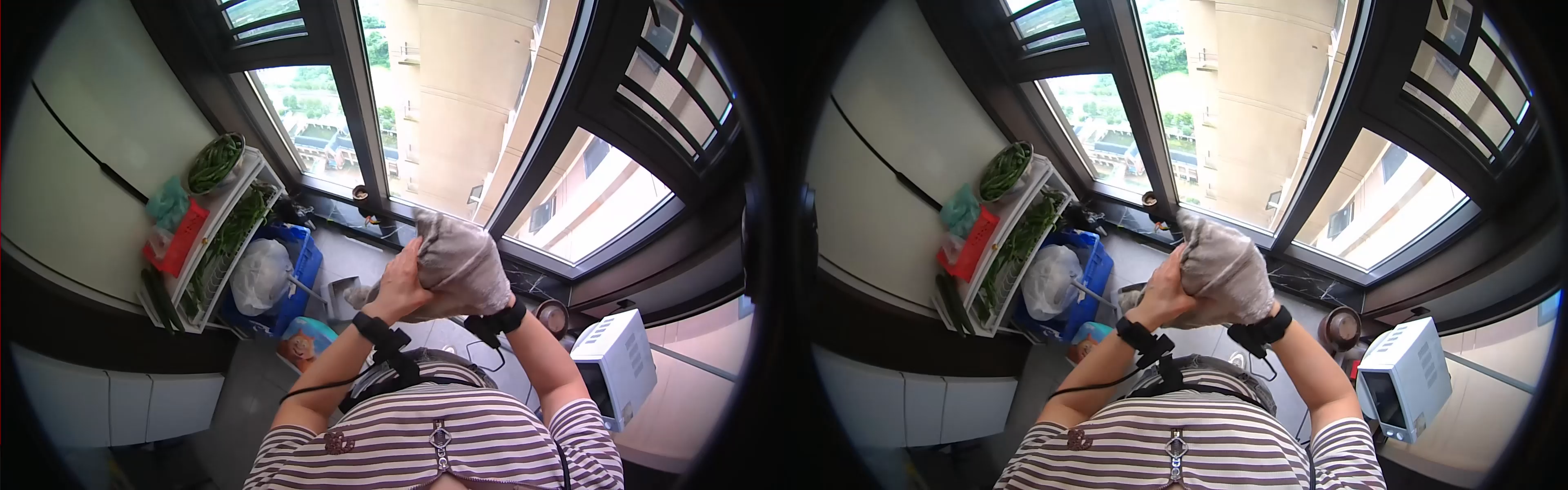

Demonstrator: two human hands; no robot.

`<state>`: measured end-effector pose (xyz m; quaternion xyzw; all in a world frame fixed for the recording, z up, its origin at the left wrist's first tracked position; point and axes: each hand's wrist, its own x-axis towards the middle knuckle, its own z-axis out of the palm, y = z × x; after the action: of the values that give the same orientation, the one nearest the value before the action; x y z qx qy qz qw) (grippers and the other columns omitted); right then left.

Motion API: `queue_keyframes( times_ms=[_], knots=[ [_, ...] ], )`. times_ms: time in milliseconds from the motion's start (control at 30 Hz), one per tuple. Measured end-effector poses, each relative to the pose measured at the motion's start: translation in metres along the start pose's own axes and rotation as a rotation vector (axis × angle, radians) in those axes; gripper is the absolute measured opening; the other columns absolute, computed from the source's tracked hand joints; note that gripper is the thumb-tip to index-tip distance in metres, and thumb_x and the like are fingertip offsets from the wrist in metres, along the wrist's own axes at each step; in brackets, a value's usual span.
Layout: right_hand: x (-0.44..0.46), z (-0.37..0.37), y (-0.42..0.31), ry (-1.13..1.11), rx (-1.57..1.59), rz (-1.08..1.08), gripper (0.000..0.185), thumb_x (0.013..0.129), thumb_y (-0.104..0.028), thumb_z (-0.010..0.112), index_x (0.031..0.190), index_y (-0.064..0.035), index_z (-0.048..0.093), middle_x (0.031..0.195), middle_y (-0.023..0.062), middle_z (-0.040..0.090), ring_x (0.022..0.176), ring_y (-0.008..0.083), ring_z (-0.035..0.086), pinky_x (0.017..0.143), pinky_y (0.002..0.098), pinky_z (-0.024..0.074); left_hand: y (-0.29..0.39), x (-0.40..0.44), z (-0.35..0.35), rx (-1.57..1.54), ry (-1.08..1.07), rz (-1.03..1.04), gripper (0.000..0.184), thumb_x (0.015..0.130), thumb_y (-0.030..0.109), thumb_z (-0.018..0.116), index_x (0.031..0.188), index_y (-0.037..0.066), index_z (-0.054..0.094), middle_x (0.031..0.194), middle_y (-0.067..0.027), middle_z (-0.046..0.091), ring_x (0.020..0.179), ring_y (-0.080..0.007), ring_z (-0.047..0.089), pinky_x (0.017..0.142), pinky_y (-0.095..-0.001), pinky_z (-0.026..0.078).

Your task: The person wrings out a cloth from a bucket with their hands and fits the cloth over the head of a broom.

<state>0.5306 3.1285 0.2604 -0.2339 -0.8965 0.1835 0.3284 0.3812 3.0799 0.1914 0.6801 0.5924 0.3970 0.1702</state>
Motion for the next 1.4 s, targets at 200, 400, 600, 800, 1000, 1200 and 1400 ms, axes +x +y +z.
queue_keyframes(
  times_ms=[200, 400, 600, 800, 1000, 1200, 1400],
  knots=[
    [0.0, -0.002, 0.0, -0.182, 0.206, 0.12, 0.042, 0.067, -0.026, 0.07, 0.103, -0.0103, 0.055, 0.102, 0.0093, 0.054, 0.09, 0.022, 0.054, 0.078, 0.0277, 0.0453, 0.006, -0.009, 0.002, -0.412, 0.059, -0.083, 0.013, 0.07, 0.001, 0.06, 0.083, 0.002, 0.063, 0.073, -0.0128, 0.064, 0.072, -0.0201, 0.064, 0.064, -0.0269, 0.047],
    [-0.003, 0.002, 0.013, -0.247, 0.185, -0.277, 0.036, 0.076, -0.009, 0.064, 0.11, -0.0097, 0.052, 0.115, 0.012, 0.048, 0.1, 0.0257, 0.05, 0.084, 0.0304, 0.0446, -0.006, -0.011, -0.002, -0.234, 0.061, -0.057, 0.014, 0.071, 0.003, 0.058, 0.085, 0.004, 0.061, 0.072, -0.0152, 0.061, 0.07, -0.0273, 0.063, 0.06, -0.0305, 0.046],
    [-0.013, 0.006, 0.024, -0.228, 0.193, -0.233, 0.041, 0.072, -0.012, 0.068, 0.11, -0.0084, 0.053, 0.117, 0.0147, 0.047, 0.108, 0.0298, 0.046, 0.092, 0.0332, 0.0393, -0.006, -0.007, -0.008, -0.287, 0.031, -0.087, 0.023, 0.069, -0.002, 0.053, 0.09, 0.002, 0.061, 0.076, -0.0176, 0.062, 0.073, -0.0269, 0.064, 0.063, -0.0301, 0.047],
    [-0.027, 0.016, 0.033, -0.114, 0.008, -0.093, 0.041, 0.073, -0.015, 0.066, 0.112, -0.0115, 0.055, 0.113, 0.0087, 0.052, 0.111, 0.0249, 0.045, 0.098, 0.0334, 0.0314, -0.003, 0.007, 0.013, -0.14, 0.064, -0.156, 0.021, 0.065, 0.0, 0.052, 0.083, 0.004, 0.06, 0.076, -0.0184, 0.06, 0.074, -0.034, 0.06, 0.062, -0.0353, 0.046],
    [-0.021, 0.058, 0.041, 0.176, -0.168, 0.137, 0.029, 0.075, -0.031, 0.059, 0.102, -0.0197, 0.061, 0.106, 0.0, 0.057, 0.103, 0.0197, 0.048, 0.095, 0.0365, 0.0319, -0.009, 0.023, 0.01, -0.137, 0.118, -0.232, 0.018, 0.065, 0.003, 0.051, 0.081, 0.007, 0.06, 0.074, -0.0188, 0.059, 0.075, -0.0366, 0.057, 0.064, -0.0386, 0.045],
    [-0.011, 0.0, 0.054, -0.424, 0.034, -0.174, 0.047, 0.085, -0.009, 0.049, 0.13, -0.0108, 0.039, 0.136, 0.0049, 0.036, 0.126, 0.0206, 0.03, 0.107, 0.031, 0.0183, -0.02, 0.028, -0.003, -0.512, 0.182, -0.209, 0.016, 0.064, -0.003, 0.045, 0.073, 0.0, 0.057, 0.066, -0.0194, 0.057, 0.064, -0.0275, 0.059, 0.057, -0.0293, 0.042],
    [-0.15, 0.055, 0.065, -0.468, -0.357, -0.378, 0.042, 0.08, -0.008, 0.046, 0.123, -0.0082, 0.046, 0.127, 0.0105, 0.044, 0.124, 0.03, 0.034, 0.104, 0.0409, 0.0247, -0.038, 0.032, -0.017, -0.468, 0.332, -0.194, 0.018, 0.066, -0.004, 0.049, 0.078, 0.001, 0.061, 0.071, -0.0148, 0.062, 0.068, -0.0177, 0.061, 0.062, -0.0267, 0.045]
  ],
)
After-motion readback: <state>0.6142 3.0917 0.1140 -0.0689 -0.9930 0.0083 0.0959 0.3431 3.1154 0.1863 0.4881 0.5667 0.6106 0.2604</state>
